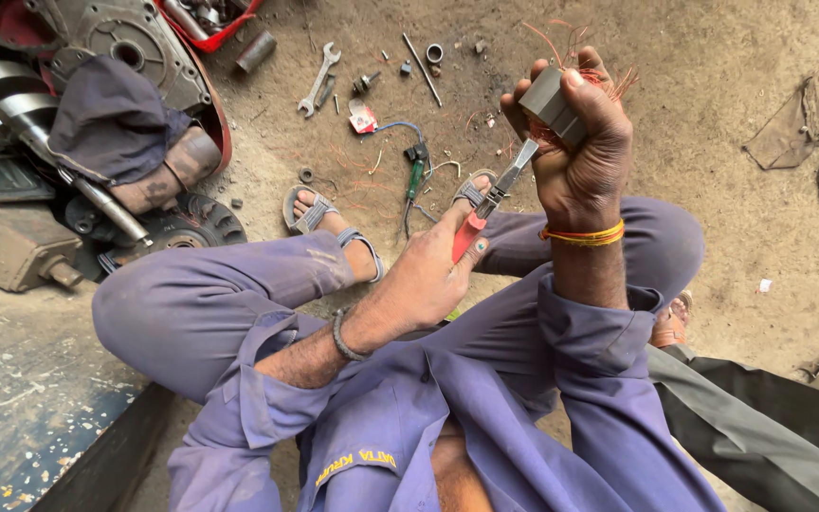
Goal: The person sits on the ground holding a motor stator and uses red-handled pliers to pull and cut the copper wire windings out of the metal housing. They repeatedly grip, tear and extract the copper coils, then set the pliers down and handle the emptied housing at the end.
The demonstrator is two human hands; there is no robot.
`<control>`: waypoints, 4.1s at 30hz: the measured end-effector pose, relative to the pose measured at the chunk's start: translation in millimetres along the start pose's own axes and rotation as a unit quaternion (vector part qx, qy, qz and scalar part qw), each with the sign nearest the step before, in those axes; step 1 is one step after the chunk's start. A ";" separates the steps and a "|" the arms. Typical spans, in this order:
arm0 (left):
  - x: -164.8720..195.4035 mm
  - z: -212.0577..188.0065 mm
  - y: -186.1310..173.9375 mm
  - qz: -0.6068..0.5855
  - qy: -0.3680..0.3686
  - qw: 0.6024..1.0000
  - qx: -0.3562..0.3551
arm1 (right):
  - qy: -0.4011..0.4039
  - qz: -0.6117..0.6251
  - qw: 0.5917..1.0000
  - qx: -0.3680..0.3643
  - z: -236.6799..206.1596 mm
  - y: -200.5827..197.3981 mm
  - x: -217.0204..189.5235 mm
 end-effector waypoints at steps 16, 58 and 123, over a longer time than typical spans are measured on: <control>-39.1 9.8 1.0 0.024 -0.076 0.996 -0.032 | 0.021 -0.088 0.996 -0.002 -1.5 10.6 25.4; -42.7 36.6 20.6 0.010 -0.115 0.993 -0.026 | 0.024 -0.020 0.998 0.059 18.9 -3.5 -12.8; 38.1 32.1 25.0 0.126 0.029 0.988 -0.081 | -0.097 0.007 0.995 -0.035 -5.6 -9.0 -63.0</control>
Point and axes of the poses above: each hand's wrist, its own z-axis towards the middle knuckle, its own y-axis out of the palm, x = y × z, the point moved 4 cm from there along z, towards the middle knuckle, and after that the axes turned 7 degrees about z, right-handed, at the moved point
